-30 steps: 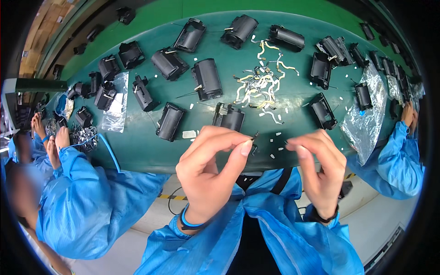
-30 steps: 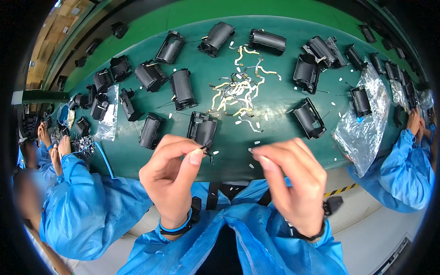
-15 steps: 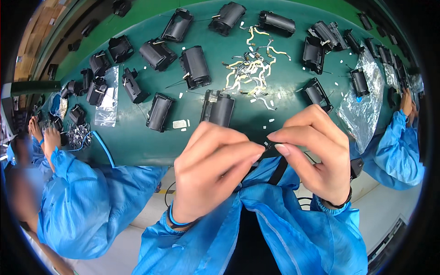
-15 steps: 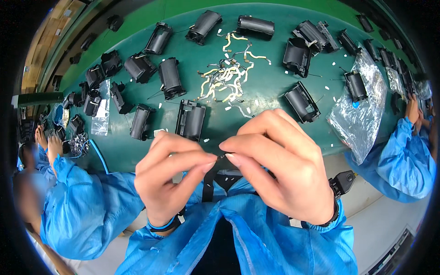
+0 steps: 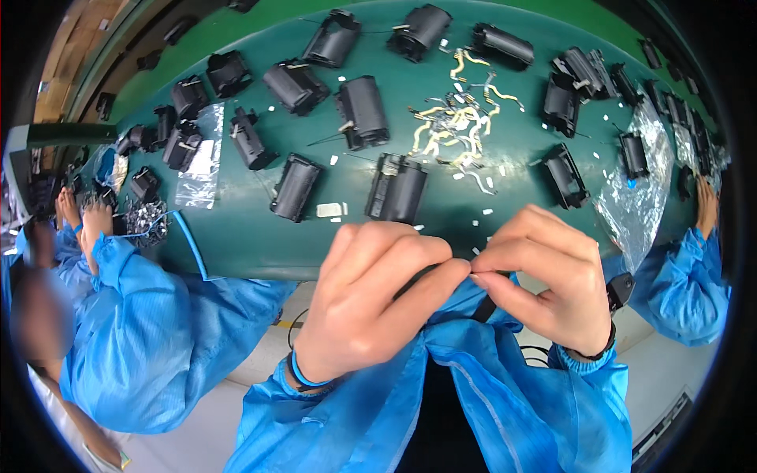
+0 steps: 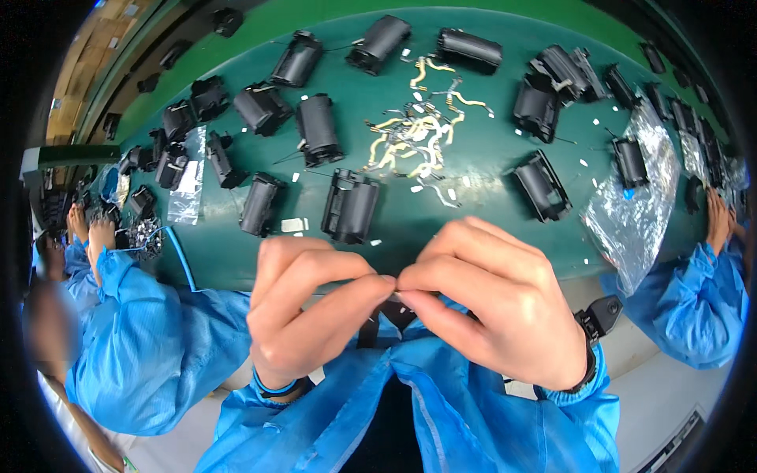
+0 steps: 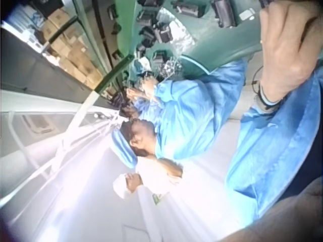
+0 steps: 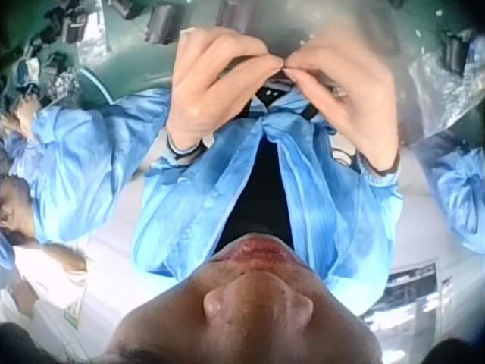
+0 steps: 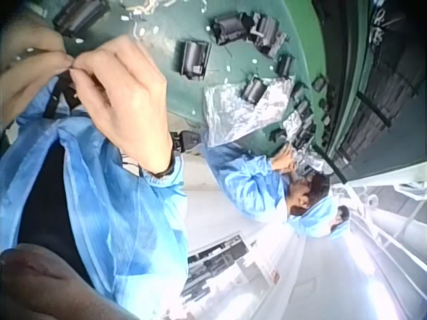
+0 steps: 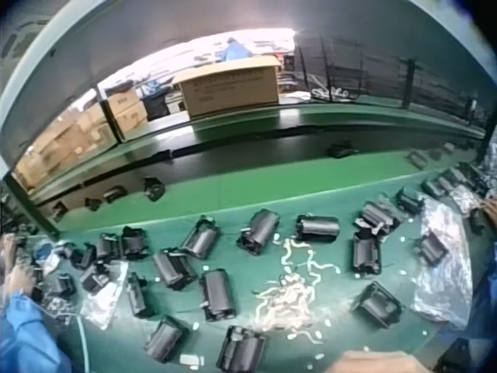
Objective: Assembling small black plastic components and wires on a factory production line.
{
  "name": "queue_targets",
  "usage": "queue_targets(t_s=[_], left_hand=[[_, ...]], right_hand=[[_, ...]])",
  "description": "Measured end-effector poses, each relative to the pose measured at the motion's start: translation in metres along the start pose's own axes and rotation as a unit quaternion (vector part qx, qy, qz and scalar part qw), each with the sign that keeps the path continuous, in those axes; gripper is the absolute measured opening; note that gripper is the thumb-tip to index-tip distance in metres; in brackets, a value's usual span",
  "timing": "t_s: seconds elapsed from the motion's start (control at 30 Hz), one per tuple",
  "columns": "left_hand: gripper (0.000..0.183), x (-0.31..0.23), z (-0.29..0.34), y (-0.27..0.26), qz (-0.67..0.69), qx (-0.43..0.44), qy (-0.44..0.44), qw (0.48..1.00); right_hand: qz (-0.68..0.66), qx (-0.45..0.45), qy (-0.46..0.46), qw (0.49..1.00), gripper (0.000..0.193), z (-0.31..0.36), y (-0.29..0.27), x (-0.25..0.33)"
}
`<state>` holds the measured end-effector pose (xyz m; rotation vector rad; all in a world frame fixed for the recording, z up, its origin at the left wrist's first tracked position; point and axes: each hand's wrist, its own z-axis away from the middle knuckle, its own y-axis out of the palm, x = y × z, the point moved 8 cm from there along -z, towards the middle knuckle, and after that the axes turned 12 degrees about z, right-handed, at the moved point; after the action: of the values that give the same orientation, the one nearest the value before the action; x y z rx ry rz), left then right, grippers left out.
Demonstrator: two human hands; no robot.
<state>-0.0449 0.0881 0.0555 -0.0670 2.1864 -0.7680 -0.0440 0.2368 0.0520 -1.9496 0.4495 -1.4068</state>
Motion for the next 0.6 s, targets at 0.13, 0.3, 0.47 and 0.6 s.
queue_targets(t_s=[0.13,0.3,0.47,0.6], left_hand=[[0.029,0.001,0.006,0.001,0.002,-0.004,-0.001,1.0],[0.03,-0.005,0.015,-0.007,0.021,-0.012,0.058,0.998],[0.026,0.005,0.032,-0.024,0.056,-0.059,0.088,0.993],[0.021,0.015,0.046,-0.04,0.026,-0.049,0.054,0.997]], right_hand=[[-0.013,0.006,0.022,1.0,0.018,0.004,0.01,-0.002],[-0.082,-0.012,0.062,0.995,0.013,0.008,0.007,-0.014],[-0.045,-0.047,0.176,0.982,0.02,-0.002,0.032,-0.041],[-0.032,-0.051,0.207,0.977,0.029,-0.021,0.063,-0.049]])
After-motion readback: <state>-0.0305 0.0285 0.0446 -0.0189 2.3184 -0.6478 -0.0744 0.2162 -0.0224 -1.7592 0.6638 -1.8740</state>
